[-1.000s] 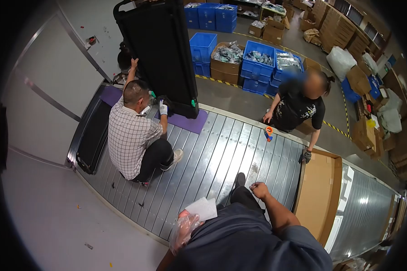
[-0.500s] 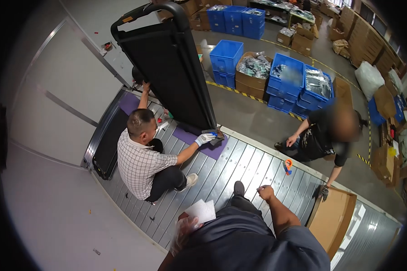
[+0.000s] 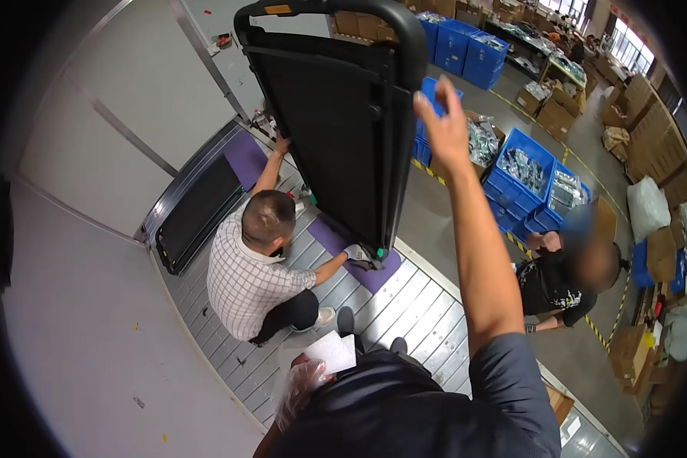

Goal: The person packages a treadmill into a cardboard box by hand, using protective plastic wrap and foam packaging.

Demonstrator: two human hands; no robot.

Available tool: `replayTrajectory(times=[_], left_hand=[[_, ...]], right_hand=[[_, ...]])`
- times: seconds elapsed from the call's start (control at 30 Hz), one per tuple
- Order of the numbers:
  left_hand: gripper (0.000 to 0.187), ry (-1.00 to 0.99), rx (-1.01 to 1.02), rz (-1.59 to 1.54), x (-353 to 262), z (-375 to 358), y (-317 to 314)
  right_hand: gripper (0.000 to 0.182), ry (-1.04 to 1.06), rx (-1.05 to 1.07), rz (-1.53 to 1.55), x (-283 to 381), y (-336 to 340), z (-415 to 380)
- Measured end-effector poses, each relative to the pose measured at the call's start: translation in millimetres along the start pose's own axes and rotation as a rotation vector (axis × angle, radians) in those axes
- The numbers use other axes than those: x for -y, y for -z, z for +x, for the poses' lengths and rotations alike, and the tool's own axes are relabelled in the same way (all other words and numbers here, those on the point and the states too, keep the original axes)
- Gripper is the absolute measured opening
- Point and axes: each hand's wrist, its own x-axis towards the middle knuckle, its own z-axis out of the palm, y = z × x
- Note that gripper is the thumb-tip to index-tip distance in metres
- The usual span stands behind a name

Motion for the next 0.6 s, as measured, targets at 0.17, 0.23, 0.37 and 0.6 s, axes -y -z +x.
replayTrajectory(times=[0.17,0.23,0.37,0.6], left_hand=[[0.021,0.248,-0.198,-0.521,5.0,34.9,50.6],[0.022,0.201,-0.278,-0.622,51.4,43.8,49.4],[0.018,0.341,-0.299,-1.097,54.4,74.9,79.6],[0.026,0.167,-0.212,-1.049,85.4,91.4,85.5]], right_hand=[[0.047,-0.111,-0.042,0.002,52.8,-44.4,63.4],[0.042,-0.138,-0.125,-0.144,61.5,-49.5,60.6],[0.037,-0.101,-0.151,0.091,35.3,-44.8,61.0],[0.042,-0.034,-0.154,0.108,16.6,-21.2,57.2]])
